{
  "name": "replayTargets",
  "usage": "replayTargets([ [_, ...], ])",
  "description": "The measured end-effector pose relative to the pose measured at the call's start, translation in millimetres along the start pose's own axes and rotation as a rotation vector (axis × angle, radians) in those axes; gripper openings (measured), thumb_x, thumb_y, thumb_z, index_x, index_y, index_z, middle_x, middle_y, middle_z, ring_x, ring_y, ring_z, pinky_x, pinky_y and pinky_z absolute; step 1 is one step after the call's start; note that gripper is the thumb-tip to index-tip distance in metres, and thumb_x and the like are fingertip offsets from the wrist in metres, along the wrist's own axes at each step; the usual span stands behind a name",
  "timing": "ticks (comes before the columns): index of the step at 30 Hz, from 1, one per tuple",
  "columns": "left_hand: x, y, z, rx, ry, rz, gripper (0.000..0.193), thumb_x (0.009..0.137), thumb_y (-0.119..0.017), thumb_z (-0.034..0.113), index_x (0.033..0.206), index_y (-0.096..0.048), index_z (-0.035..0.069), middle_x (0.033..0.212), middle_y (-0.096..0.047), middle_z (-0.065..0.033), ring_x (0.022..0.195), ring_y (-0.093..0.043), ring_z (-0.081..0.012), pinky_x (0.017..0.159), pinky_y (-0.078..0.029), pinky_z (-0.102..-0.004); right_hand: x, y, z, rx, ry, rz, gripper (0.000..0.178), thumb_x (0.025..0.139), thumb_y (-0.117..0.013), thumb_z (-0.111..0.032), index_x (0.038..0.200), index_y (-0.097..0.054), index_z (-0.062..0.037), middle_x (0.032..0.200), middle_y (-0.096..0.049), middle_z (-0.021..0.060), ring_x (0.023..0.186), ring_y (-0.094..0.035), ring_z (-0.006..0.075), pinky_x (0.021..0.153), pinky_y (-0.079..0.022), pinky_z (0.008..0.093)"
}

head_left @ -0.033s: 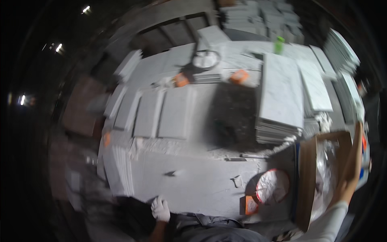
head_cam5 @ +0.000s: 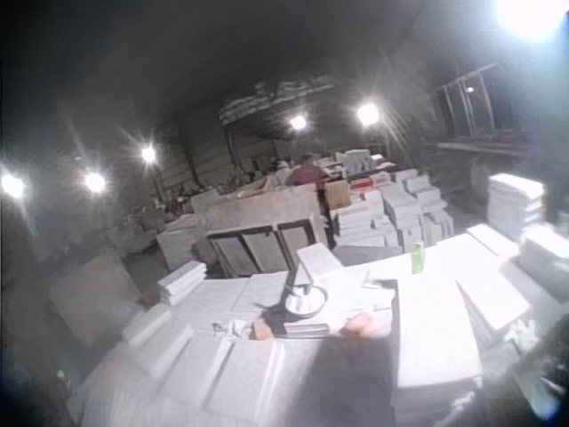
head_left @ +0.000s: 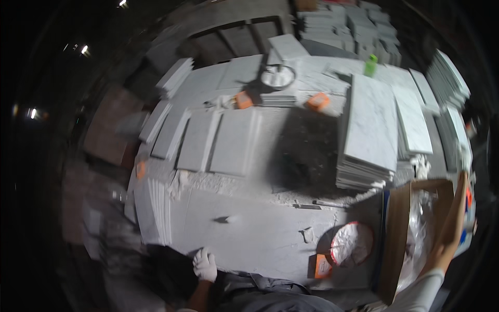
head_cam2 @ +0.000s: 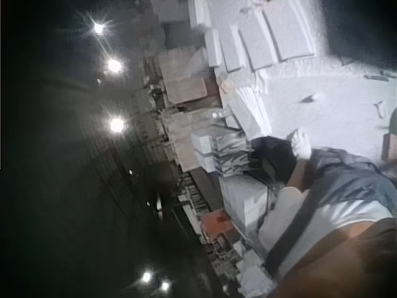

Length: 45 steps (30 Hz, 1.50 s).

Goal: The person scrapes the edges of white rectangular tiles with a metal scraper, then stacks the finished tiles. The person uses a small metal scraper to remove residue from the tile edges and places the tiles into a growing stack.

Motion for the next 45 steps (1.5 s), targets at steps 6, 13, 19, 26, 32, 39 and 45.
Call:
replayTargets([
  [6,-1.1,4.0,3.4,-0.014,0.020,-0.025,0.044,0.093,-0.065,0.037,0.132,-0.060,0.016,0.142,-0.057,-0.0100,0.129,-0.053,-0.0345,0.108,-0.043,-0.0492,-38.3,-39.9,25.9,-0.002,-0.090,-0.031,0.052,0.097,-0.070,-0.054,0.077,-0.066,-0.0060,0.061,-0.055,-0.0002,0.048,-0.048,0.0106,0.045,-0.038,0.0309],
  [13,1.6,5.5,5.6,0.008,0.029,-0.058,0.045,0.093,-0.066,0.036,0.133,-0.060,0.015,0.140,-0.058,-0.0116,0.128,-0.053,-0.0356,0.108,-0.043,-0.0489,-66.1,-82.9,14.1,-0.119,0.092,-0.087,0.038,0.100,-0.069,-0.036,0.107,-0.075,0.0007,0.092,-0.076,0.0102,0.084,-0.065,0.0162,0.079,-0.051,0.0334],
  [19,-0.1,1.1,10.3,-0.021,0.049,-0.034,0.043,0.096,-0.062,0.029,0.134,-0.060,0.010,0.140,-0.057,-0.0161,0.128,-0.052,-0.0370,0.109,-0.041,-0.0493,-149.2,-41.2,-79.5,0.178,0.166,-0.016,0.038,0.101,-0.067,-0.030,0.126,-0.072,-0.0021,0.112,-0.075,0.0080,0.097,-0.068,0.0157,0.088,-0.054,0.0293],
  [26,0.7,-4.5,2.2,-0.034,-0.012,-0.031,0.045,0.098,-0.058,0.030,0.138,-0.057,0.009,0.143,-0.055,-0.0176,0.130,-0.050,-0.0377,0.109,-0.041,-0.0488,-366.1,5.0,-239.5,-0.029,0.543,-0.474,0.031,0.097,-0.072,-0.032,0.113,-0.073,-0.0056,0.103,-0.073,0.0122,0.092,-0.071,0.0293,0.083,-0.058,0.0390],
  [32,2.6,-0.9,0.5,-0.027,-0.035,-0.081,0.047,0.097,-0.059,0.034,0.137,-0.057,0.009,0.143,-0.055,-0.0169,0.131,-0.050,-0.0370,0.110,-0.040,-0.0485,-538.1,-28.8,-249.5,0.220,0.531,-1.134,0.033,0.098,-0.071,-0.033,0.117,-0.075,-0.0063,0.116,-0.074,0.0118,0.114,-0.069,0.0287,0.100,-0.054,0.0395],
  [39,0.2,58.0,52.5,-0.352,-0.342,0.028,0.035,0.094,-0.070,0.026,0.124,-0.067,0.009,0.137,-0.060,-0.0169,0.124,-0.056,-0.0373,0.107,-0.045,-0.0478,-666.7,-174.5,-220.1,0.741,-0.094,-1.374,0.036,0.106,-0.062,-0.025,0.135,-0.066,-0.0036,0.127,-0.072,0.0100,0.116,-0.067,0.0189,0.102,-0.052,0.0317],
  [45,-41.4,126.1,183.3,-0.632,-0.967,-0.043,0.035,0.089,-0.071,0.020,0.122,-0.068,0.009,0.124,-0.063,-0.0169,0.115,-0.063,-0.0342,0.097,-0.054,-0.0418,-741.8,-273.5,-275.2,1.024,-0.085,-1.554,0.052,0.110,-0.051,-0.032,0.152,-0.046,-0.0006,0.145,-0.058,0.0178,0.128,-0.061,0.0222,0.108,-0.047,0.0357],
])
Point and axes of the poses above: each hand's wrist, its own x-axis towards the middle knuckle, its own y-axis out of the back of the hand, z = x × y, the point moved 5 cm from there along x, towards the middle knuckle
